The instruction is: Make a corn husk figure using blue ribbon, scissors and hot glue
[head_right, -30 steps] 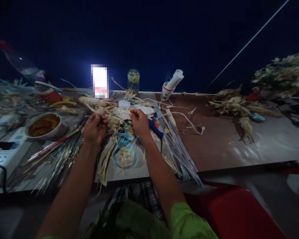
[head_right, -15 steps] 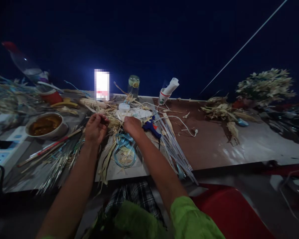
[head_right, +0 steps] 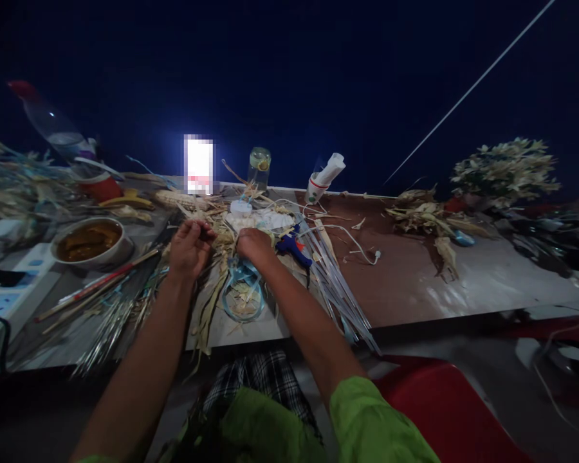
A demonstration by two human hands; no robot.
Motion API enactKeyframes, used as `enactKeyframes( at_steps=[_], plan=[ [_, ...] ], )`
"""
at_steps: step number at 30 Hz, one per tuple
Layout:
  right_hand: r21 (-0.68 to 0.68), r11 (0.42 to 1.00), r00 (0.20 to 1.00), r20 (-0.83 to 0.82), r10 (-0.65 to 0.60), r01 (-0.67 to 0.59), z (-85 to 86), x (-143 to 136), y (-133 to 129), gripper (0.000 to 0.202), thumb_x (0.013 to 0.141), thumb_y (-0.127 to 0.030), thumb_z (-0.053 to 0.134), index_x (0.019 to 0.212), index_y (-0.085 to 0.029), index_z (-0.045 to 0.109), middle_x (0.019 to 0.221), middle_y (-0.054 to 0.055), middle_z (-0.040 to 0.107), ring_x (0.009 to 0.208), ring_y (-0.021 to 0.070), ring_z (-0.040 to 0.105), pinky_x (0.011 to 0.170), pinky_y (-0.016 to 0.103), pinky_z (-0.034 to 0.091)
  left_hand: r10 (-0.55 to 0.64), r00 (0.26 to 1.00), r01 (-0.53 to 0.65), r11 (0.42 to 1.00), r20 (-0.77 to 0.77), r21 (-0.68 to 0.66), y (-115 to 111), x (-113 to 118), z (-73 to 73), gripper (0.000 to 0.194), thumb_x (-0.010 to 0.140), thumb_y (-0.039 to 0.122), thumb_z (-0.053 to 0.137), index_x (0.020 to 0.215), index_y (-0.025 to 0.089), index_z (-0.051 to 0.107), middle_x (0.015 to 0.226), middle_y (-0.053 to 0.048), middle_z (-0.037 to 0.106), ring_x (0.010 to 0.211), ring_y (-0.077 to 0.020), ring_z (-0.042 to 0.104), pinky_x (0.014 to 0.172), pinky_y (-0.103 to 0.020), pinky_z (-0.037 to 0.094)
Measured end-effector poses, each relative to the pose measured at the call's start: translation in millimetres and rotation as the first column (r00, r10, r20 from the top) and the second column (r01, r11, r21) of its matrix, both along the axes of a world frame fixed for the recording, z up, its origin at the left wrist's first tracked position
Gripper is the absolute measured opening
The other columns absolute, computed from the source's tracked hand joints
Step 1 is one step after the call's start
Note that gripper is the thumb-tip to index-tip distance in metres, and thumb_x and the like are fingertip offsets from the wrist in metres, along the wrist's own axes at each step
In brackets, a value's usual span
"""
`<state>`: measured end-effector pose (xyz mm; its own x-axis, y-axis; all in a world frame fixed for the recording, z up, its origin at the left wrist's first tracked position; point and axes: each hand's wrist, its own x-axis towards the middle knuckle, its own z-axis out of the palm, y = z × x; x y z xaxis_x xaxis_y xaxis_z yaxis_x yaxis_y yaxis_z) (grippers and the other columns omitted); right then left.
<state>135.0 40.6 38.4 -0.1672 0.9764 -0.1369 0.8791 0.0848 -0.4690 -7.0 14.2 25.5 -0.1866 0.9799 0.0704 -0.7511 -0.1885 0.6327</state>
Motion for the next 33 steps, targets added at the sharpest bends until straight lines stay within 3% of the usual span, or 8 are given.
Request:
enactKeyframes(
  at_steps=[4, 7, 10, 13, 20, 24, 29, 33],
  plan=[
    [0.027, 0.997, 0.995, 0.067, -0.067, 0.066, 4.4, 9, 5, 0.029, 0.066, -0.021, 0.060, 0.094, -0.015, 0.065, 0.102, 0.015, 0.067, 0.097, 0.0253, 0.061, 0.079, 0.032, 0.045, -0.018, 1.000, 0.018, 1.000, 0.003, 0.014, 1, 0, -1.5, 0.023, 0.060, 0.022, 0.077, 0.072, 0.017, 0.058, 0.072, 0.002, 0.060, 0.068, -0.0080, 0.058, 0.065, -0.022, 0.049],
    [0.032, 0.988, 0.969, -0.204, -0.138, 0.148, 9.0, 20, 8, 0.032, 0.070, -0.025, 0.057, 0.101, -0.017, 0.063, 0.093, 0.007, 0.067, 0.084, 0.0173, 0.061, 0.073, 0.026, 0.045, -0.034, 0.999, 0.034, 0.999, 0.005, 0.013, 0, 0, -0.4, 0.021, 0.062, 0.021, 0.076, 0.071, 0.017, 0.058, 0.072, 0.002, 0.060, 0.068, -0.0077, 0.057, 0.065, -0.022, 0.049],
    [-0.087, 0.982, 0.750, -0.635, -0.186, 0.170, 16.4, 31, 3, 0.032, 0.076, -0.032, 0.051, 0.100, -0.016, 0.063, 0.073, -0.001, 0.063, 0.060, 0.0089, 0.053, 0.057, 0.020, 0.042, -0.063, 0.998, 0.062, 0.998, 0.031, 0.004, -2, -1, 1.9, 0.019, 0.064, 0.020, 0.075, 0.069, 0.017, 0.057, 0.071, 0.002, 0.058, 0.068, -0.0067, 0.056, 0.064, -0.020, 0.048],
    [-0.185, 0.983, 0.560, -0.816, -0.144, -0.016, 24.1, 39, -8, 0.032, 0.074, -0.035, 0.054, 0.097, -0.016, 0.065, 0.062, -0.004, 0.058, 0.050, 0.0060, 0.046, 0.050, 0.018, 0.036, -0.090, 0.994, 0.089, 0.996, 0.055, 0.019, -3, -3, 3.9, 0.017, 0.067, 0.022, 0.073, 0.070, 0.017, 0.057, 0.071, 0.001, 0.057, 0.065, -0.0060, 0.054, 0.064, -0.020, 0.048],
    [-0.179, 0.961, 0.575, -0.818, -0.025, -0.212, 11.2, 41, -22, 0.025, 0.069, -0.026, 0.063, 0.092, -0.017, 0.067, 0.083, 0.001, 0.066, 0.072, 0.0093, 0.057, 0.065, 0.020, 0.043, 0.007, 1.000, -0.007, 1.000, -0.025, 0.006, -3, -4, 5.2, 0.014, 0.070, 0.021, 0.070, 0.071, 0.017, 0.057, 0.072, 0.001, 0.057, 0.065, -0.0065, 0.054, 0.065, -0.021, 0.048],
    [-0.145, 0.979, 0.483, -0.874, -0.057, -0.146, 5.8, 46, -27, 0.031, 0.071, -0.034, 0.061, 0.099, -0.019, 0.065, 0.072, -0.002, 0.061, 0.061, 0.0078, 0.052, 0.058, 0.020, 0.040, 0.076, 0.996, -0.076, 0.997, -0.038, 0.013, -1, -4, 5.3, 0.013, 0.070, 0.020, 0.070, 0.070, 0.017, 0.057, 0.070, 0.001, 0.056, 0.067, -0.0069, 0.054, 0.065, -0.020, 0.048],
    [-0.076, 0.959, 0.360, -0.932, 0.030, -0.275, 16.6, 60, -38, 0.045, 0.071, -0.044, 0.061, 0.108, -0.020, 0.062, 0.069, -0.002, 0.059, 0.059, 0.0085, 0.051, 0.056, 0.021, 0.041, 0.114, 0.990, -0.115, 0.993, -0.083, -0.010, -1, -3, 7.5, 0.013, 0.071, 0.022, 0.070, 0.070, 0.018, 0.058, 0.071, 0.002, 0.057, 0.066, -0.0064, 0.053, 0.065, -0.019, 0.048],
    [-0.107, 0.894, 0.455, -0.883, 0.116, -0.435, 16.8, 58, -40, 0.041, 0.067, -0.040, 0.067, 0.101, -0.017, 0.067, 0.079, 0.002, 0.065, 0.073, 0.0126, 0.058, 0.066, 0.024, 0.045, 0.111, 0.992, -0.109, 0.993, -0.066, 0.035, 0, -2, 7.7, 0.013, 0.071, 0.021, 0.070, 0.069, 0.017, 0.057, 0.070, 0.001, 0.056, 0.066, -0.0065, 0.053, 0.065, -0.020, 0.047]
  ],
)
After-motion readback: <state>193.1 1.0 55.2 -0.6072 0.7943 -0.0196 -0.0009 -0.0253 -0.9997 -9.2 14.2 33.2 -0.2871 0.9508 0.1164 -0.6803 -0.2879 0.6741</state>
